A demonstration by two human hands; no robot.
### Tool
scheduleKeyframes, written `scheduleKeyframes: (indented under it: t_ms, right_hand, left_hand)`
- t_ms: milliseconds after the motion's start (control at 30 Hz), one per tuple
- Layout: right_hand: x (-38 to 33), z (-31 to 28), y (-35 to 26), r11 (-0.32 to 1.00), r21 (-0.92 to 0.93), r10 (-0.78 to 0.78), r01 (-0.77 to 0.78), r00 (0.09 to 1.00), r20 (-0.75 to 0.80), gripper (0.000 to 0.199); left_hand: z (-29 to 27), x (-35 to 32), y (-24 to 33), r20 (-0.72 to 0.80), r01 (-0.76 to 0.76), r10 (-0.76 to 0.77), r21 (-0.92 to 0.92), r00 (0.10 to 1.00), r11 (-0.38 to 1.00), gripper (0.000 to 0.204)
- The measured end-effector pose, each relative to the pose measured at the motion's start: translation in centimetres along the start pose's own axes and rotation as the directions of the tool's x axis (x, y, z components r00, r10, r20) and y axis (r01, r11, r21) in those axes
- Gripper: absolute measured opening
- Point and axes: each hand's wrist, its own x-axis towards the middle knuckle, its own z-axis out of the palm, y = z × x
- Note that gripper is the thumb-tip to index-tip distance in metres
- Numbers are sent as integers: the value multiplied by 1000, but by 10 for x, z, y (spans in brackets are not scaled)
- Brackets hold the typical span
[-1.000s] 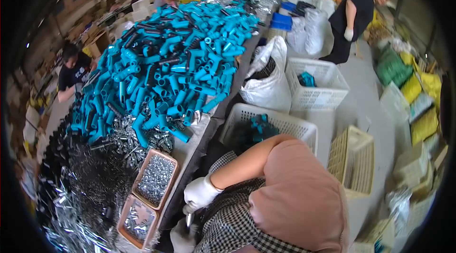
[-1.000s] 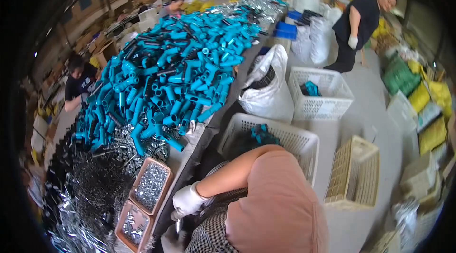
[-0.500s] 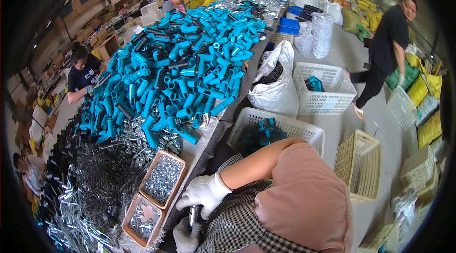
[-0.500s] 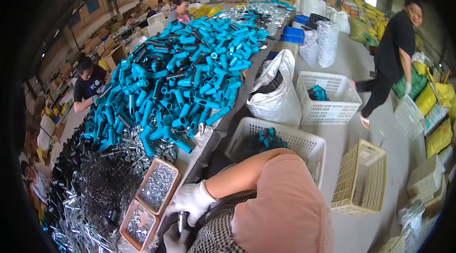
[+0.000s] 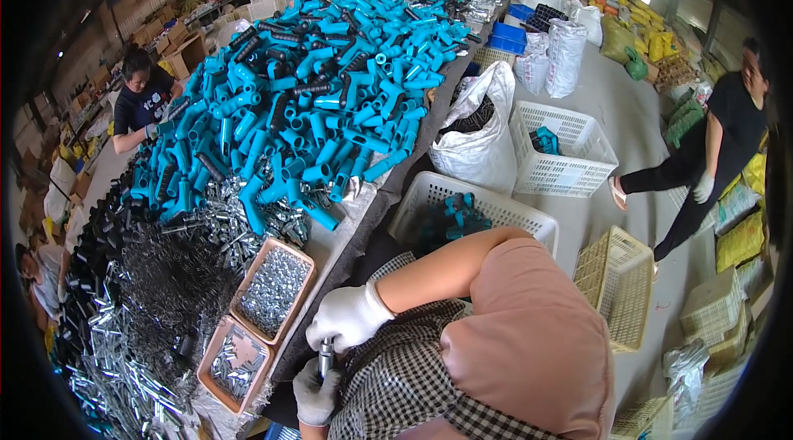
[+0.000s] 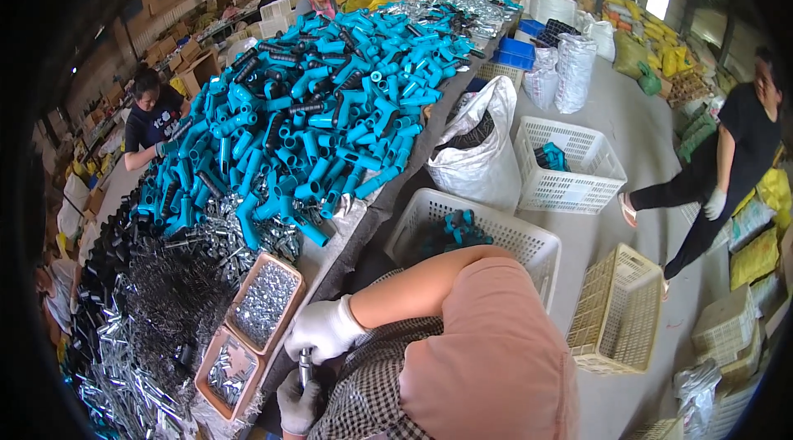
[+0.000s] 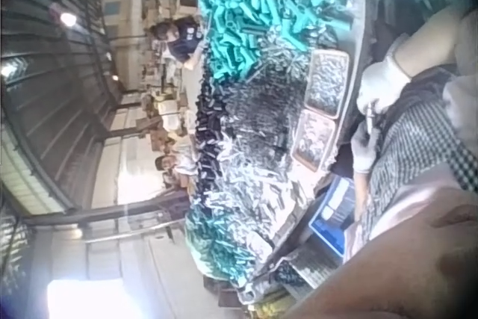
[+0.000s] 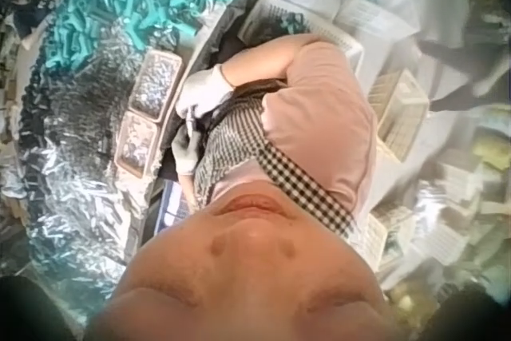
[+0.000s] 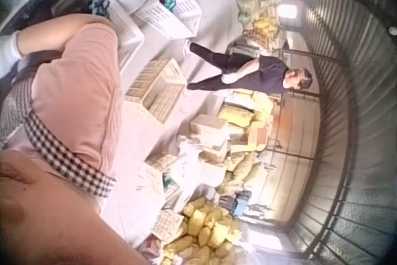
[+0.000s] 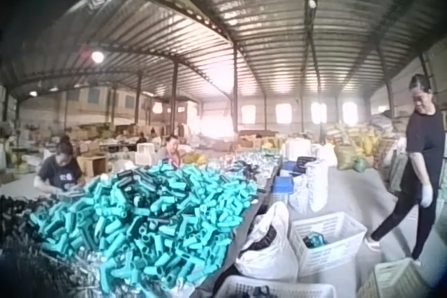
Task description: Assembling small metal components into plastic handles at a workbench.
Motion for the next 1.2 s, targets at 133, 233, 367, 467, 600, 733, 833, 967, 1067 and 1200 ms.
scheduleKeyframes:
  t_ms: [133, 233, 367, 467, 600, 733, 833, 967, 1067, 1200]
  right_hand:
    - [1, 1, -3, 955, 84, 269, -284, 951, 153, 43]
    - [1, 4, -3, 998, -29, 51, -54, 993, -108, 41]
    - [1, 8, 2, 989, 136, 52, -61, 997, 63, 42]
    - [-1, 10, 7, 759, 375, 409, -533, 837, 363, 37]
    - [-9, 18, 6, 991, -33, 132, -133, 991, -31, 53]
    - [-11, 22, 6, 984, 168, -24, 56, 983, -183, 40]
    - [-11, 18, 8, 980, 134, 159, -147, 984, -83, 30]
    - [-16, 13, 13, 990, 46, 138, -134, 984, -110, 34]
    - [-16, 11, 15, 992, -47, -117, 114, 990, -78, 59]
    - [-14, 3, 18, 988, -16, 155, -155, 981, 116, 28]
  left_hand:
    - [-1, -2, -4, 5, -36, 35, 23, 999, 999, 30]
    - [1, -3, 0, -13, -37, 37, 6, 999, 999, 27]
    - [2, -2, 7, 9, -12, 12, 5, 1000, 1000, 28]
    - [1, -1, 8, 22, -57, 56, 75, 998, 996, 29]
    - [0, -3, 5, 22, 3, -4, 63, 1000, 998, 32]
    - [2, -5, 0, 19, -4, 5, -19, 1000, 1000, 31]
    - [6, -2, 2, 29, -14, 12, 66, 999, 998, 28]
    - [7, 6, 11, 94, -27, 10, 179, 995, 983, 28]
    - [3, 9, 14, 107, 26, -50, 214, 993, 976, 37]
    - [4, 8, 12, 128, -89, 61, 226, 990, 970, 35]
